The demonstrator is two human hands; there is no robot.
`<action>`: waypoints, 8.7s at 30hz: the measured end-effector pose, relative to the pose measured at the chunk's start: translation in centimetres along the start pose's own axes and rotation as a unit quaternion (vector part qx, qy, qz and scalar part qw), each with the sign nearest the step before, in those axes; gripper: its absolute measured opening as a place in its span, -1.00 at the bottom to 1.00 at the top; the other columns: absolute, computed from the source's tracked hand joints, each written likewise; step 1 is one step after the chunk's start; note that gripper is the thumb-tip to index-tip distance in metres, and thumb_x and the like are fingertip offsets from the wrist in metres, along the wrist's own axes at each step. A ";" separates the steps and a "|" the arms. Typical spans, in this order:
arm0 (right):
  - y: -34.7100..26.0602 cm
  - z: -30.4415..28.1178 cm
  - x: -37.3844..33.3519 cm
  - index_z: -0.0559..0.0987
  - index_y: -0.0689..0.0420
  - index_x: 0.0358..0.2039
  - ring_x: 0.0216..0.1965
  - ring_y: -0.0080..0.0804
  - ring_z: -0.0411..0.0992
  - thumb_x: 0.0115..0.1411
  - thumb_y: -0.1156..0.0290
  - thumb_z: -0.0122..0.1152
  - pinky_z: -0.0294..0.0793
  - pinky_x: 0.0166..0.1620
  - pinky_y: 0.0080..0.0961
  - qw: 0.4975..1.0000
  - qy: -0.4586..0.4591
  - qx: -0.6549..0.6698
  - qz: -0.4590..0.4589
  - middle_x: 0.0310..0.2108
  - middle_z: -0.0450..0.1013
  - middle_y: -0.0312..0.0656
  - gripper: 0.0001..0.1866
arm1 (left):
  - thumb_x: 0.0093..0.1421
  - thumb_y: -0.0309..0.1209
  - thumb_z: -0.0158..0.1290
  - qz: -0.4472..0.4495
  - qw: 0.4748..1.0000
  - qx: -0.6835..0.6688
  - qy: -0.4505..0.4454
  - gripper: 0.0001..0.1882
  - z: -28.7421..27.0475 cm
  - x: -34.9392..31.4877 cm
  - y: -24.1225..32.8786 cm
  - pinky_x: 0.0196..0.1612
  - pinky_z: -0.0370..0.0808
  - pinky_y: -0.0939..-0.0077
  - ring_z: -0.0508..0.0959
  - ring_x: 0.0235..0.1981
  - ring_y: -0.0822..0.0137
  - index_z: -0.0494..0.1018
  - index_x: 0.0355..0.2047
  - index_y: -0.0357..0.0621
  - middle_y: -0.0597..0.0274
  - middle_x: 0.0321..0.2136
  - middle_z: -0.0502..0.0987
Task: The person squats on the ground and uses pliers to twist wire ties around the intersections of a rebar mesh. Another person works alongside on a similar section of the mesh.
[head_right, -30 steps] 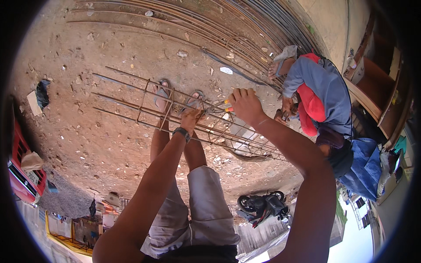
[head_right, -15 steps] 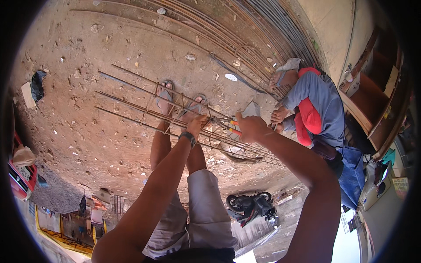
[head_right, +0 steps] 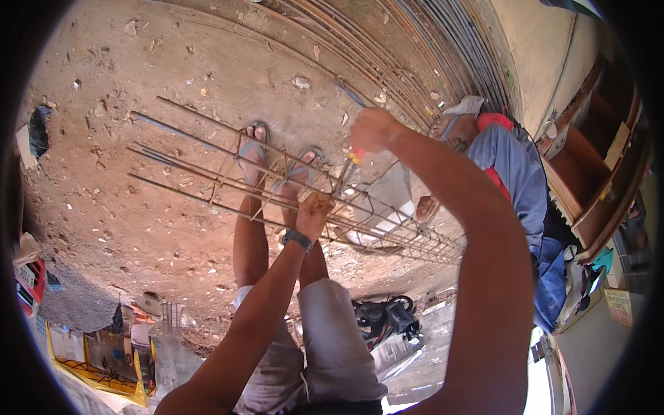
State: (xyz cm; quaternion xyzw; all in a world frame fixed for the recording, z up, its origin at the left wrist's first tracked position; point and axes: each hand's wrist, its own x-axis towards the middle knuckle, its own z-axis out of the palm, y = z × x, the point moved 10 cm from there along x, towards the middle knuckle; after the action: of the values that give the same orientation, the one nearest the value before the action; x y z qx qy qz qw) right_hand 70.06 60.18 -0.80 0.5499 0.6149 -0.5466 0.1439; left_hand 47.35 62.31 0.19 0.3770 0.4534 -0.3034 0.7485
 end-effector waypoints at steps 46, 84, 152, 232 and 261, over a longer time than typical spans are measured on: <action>-9.4 1.6 -12.8 0.54 0.24 -0.13 -0.53 -0.37 0.50 0.10 0.01 0.33 0.38 -0.50 -0.47 0.876 -0.228 0.362 0.224 -0.52 0.49 -0.23 -0.46 | 0.28 -0.41 0.04 -0.001 0.970 0.189 -0.150 -0.71 -9.2 -2.2 5.0 -0.15 0.49 0.51 0.52 -0.27 0.44 0.48 -0.04 -0.28 0.23 -0.29 0.57; -4.8 2.2 -10.6 0.62 0.08 -0.29 -0.25 -0.22 0.59 0.17 0.21 0.17 0.50 -0.27 -0.25 0.968 -0.023 0.093 0.231 -0.33 0.58 -0.11 -0.76 | 0.27 -0.28 0.09 0.007 0.929 0.335 -0.158 -0.67 -11.4 -3.4 6.3 -0.08 0.55 0.34 0.64 -0.15 0.20 0.48 -0.01 -0.16 0.02 -0.18 0.63; -21.1 10.7 -4.0 0.35 0.16 0.19 -0.06 -0.14 0.42 0.14 0.26 0.29 0.52 -0.12 -0.17 0.518 0.484 0.558 0.430 -0.15 0.41 -0.09 -0.37 | 0.39 -0.34 -0.05 0.019 0.959 0.281 0.034 -0.82 1.7 -11.4 9.8 -0.39 0.56 0.66 0.65 -0.22 0.42 0.39 -0.09 -0.15 0.16 -0.28 0.65; -22.1 30.1 -0.4 0.53 0.16 -0.34 -0.67 -0.59 0.34 0.27 0.44 0.13 0.27 -0.63 -0.64 -0.287 0.394 0.868 0.097 -0.57 0.43 -0.30 -0.92 | 0.18 -0.22 0.26 -0.184 0.951 0.206 0.136 -0.64 11.4 -2.1 -7.4 -0.76 0.16 0.59 0.24 -0.81 0.53 0.42 -0.63 -0.08 0.45 -0.77 0.31; -12.2 22.8 -10.6 0.61 0.26 -0.38 -0.28 0.08 0.54 0.20 0.25 0.12 0.49 -0.21 -0.10 0.605 0.376 0.569 0.410 -0.38 0.56 0.13 -0.70 | 0.30 -0.21 0.01 0.169 0.911 0.359 0.108 -0.71 6.6 3.6 -15.2 -0.73 0.35 0.46 0.48 -0.68 0.39 0.49 -0.35 -0.21 0.22 -0.58 0.50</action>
State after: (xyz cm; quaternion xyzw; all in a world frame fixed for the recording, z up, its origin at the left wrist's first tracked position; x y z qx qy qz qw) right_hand 53.98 38.25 5.46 0.8725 -0.1111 -0.4147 -0.2332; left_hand 39.65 48.30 -5.44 0.7220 0.3211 -0.2718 0.5493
